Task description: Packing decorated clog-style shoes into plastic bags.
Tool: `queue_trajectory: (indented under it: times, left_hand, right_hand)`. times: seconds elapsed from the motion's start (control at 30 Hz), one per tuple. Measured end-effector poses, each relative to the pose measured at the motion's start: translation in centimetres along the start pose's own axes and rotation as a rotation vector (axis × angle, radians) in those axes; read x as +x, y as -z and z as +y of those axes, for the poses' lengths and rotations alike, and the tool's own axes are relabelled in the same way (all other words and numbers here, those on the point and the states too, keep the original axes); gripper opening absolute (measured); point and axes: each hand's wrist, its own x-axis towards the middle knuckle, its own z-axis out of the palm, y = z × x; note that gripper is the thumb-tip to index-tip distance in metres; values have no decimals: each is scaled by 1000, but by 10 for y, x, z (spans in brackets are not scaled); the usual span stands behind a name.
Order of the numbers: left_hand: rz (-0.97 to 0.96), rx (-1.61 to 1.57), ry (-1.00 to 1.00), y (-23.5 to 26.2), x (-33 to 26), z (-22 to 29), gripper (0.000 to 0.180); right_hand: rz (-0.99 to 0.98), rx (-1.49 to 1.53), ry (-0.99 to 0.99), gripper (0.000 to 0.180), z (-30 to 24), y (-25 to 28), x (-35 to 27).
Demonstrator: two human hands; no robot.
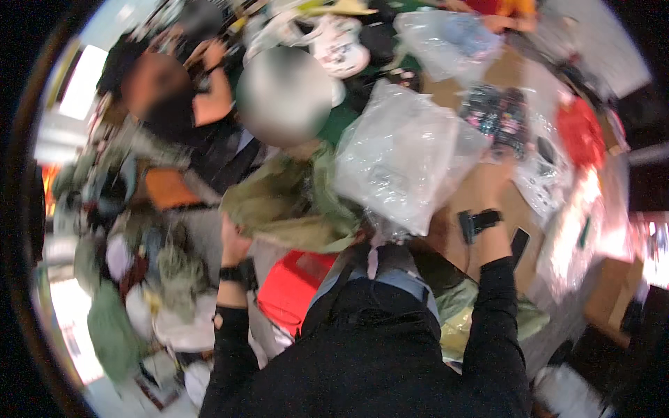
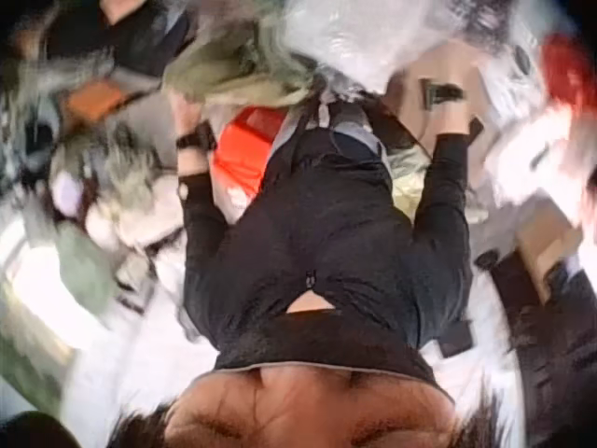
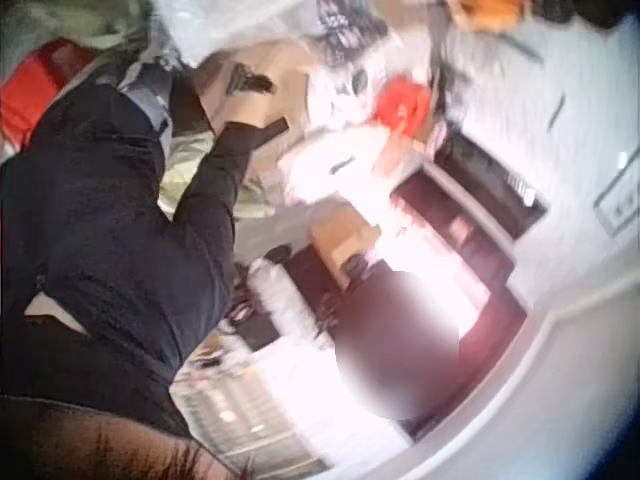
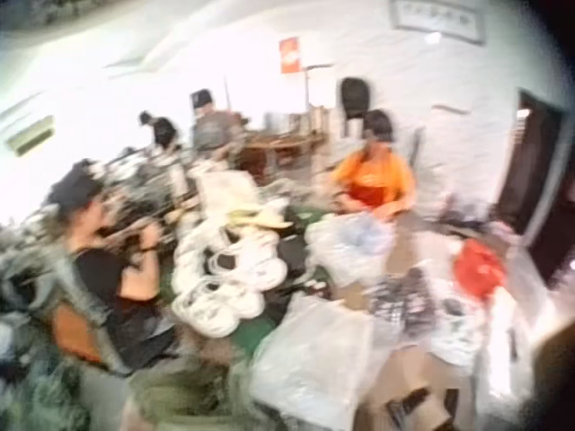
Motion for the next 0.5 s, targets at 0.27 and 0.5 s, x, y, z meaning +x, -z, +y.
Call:
queue_trajectory:
  times: [0.27,0.5]
  left_hand:
    - [473,-88,52,-5,-15,-7,36]
    - [530,22,81,-21,-39,-9,23]
  right_hand:
    - [46,-229,-624,75,162,64,143]
    - [-82,-170,-615,50,187,69,171]
